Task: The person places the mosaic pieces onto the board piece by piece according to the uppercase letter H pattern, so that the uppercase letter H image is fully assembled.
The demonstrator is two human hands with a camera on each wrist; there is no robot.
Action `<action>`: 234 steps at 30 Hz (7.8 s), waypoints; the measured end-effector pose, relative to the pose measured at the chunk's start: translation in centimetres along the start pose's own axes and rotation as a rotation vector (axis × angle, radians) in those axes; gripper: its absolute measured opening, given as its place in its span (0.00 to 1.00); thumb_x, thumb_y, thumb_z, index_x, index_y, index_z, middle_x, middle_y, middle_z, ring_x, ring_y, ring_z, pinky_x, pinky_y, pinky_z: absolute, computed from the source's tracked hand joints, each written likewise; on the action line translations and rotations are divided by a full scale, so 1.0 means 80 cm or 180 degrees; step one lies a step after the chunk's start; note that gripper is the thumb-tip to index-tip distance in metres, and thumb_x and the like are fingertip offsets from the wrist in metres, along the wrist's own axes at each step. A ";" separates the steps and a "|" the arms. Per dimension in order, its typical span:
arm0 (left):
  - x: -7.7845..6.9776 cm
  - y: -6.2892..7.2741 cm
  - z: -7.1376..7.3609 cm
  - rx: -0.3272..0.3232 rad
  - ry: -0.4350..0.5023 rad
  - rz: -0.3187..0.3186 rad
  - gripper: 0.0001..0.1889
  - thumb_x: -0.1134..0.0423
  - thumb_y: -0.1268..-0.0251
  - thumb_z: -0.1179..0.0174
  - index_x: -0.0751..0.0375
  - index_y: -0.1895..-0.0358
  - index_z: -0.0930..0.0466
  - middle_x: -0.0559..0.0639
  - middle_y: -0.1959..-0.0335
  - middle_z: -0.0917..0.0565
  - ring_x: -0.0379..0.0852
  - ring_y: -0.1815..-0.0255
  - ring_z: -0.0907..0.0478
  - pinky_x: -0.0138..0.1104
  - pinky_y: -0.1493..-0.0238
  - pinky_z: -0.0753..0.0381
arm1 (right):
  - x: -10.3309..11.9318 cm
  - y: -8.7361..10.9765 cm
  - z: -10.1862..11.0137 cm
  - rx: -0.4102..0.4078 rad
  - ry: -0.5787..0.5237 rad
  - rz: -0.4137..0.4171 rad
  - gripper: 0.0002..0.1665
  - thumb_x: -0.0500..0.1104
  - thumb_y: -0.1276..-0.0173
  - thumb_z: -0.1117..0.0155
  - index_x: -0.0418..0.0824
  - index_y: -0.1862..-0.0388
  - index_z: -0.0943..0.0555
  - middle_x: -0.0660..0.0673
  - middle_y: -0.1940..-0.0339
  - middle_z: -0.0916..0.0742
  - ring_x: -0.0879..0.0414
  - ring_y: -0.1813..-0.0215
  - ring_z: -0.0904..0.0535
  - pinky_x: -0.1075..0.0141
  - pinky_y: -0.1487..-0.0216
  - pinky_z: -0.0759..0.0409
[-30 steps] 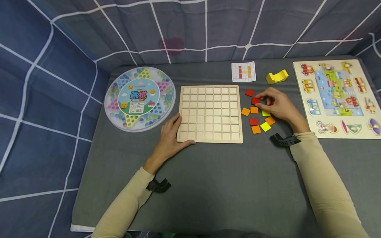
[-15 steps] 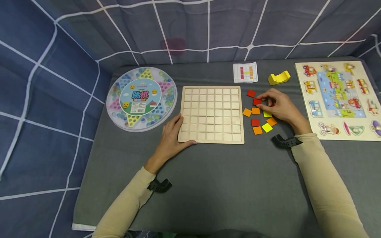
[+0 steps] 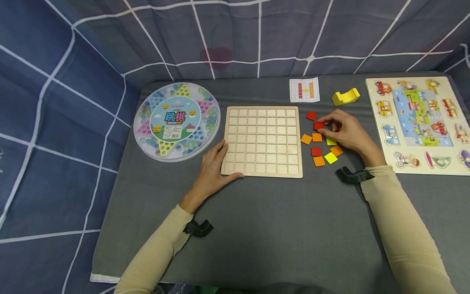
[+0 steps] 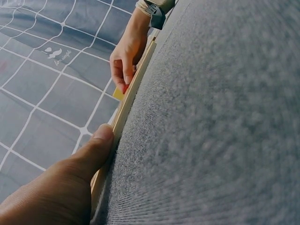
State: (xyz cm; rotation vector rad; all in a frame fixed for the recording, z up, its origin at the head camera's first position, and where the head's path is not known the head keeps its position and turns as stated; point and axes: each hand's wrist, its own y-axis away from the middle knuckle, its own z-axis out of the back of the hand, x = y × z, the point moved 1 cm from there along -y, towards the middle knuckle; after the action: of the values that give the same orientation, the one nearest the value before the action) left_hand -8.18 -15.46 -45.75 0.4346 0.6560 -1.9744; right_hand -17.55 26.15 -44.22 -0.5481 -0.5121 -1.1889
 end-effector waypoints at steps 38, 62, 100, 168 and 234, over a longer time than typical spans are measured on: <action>-0.003 0.000 0.002 0.0127 -0.0268 0.0079 0.53 0.42 0.51 0.26 0.66 0.26 0.41 0.61 0.25 0.40 0.61 0.27 0.39 0.57 0.32 0.42 | 0.153 -0.116 -0.098 0.0408 -0.0197 0.0784 0.14 0.44 0.41 0.27 0.43 0.56 0.13 0.41 0.47 0.21 0.43 0.44 0.31 0.45 0.44 0.41; -0.006 0.002 0.003 0.0102 -0.0160 0.0103 0.54 0.43 0.52 0.25 0.68 0.26 0.41 0.62 0.25 0.40 0.59 0.26 0.40 0.56 0.32 0.41 | 0.144 -0.128 -0.124 0.0471 -0.0207 0.0485 0.14 0.46 0.41 0.25 0.43 0.57 0.12 0.43 0.44 0.22 0.44 0.43 0.33 0.44 0.40 0.44; -0.002 0.001 0.002 0.0110 -0.0216 0.0112 0.53 0.42 0.51 0.26 0.66 0.26 0.41 0.61 0.25 0.40 0.60 0.27 0.40 0.57 0.34 0.40 | 0.143 -0.127 -0.127 0.0627 -0.0330 0.0404 0.20 0.47 0.43 0.23 0.43 0.53 0.16 0.41 0.38 0.26 0.41 0.35 0.36 0.42 0.30 0.51; -0.001 0.001 -0.003 -0.0055 -0.0242 -0.0059 0.51 0.45 0.53 0.24 0.66 0.28 0.37 0.63 0.26 0.38 0.61 0.30 0.37 0.57 0.38 0.39 | 0.052 -0.056 -0.030 0.0092 -0.0127 0.0197 0.13 0.37 0.33 0.33 0.35 0.51 0.17 0.35 0.57 0.23 0.43 0.54 0.37 0.55 0.55 0.44; 0.001 0.001 -0.003 0.0022 -0.0261 -0.0138 0.48 0.38 0.46 0.31 0.65 0.28 0.37 0.64 0.25 0.40 0.63 0.29 0.39 0.59 0.36 0.41 | 0.022 -0.038 -0.031 0.0173 -0.0171 -0.0149 0.17 0.43 0.32 0.33 0.36 0.48 0.18 0.37 0.54 0.25 0.46 0.55 0.36 0.50 0.49 0.45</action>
State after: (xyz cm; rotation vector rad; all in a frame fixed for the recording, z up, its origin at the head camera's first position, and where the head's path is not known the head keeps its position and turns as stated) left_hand -8.12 -15.42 -46.02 0.3443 0.6114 -2.0250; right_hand -19.72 22.42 -44.60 -0.5250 -0.6042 -1.2040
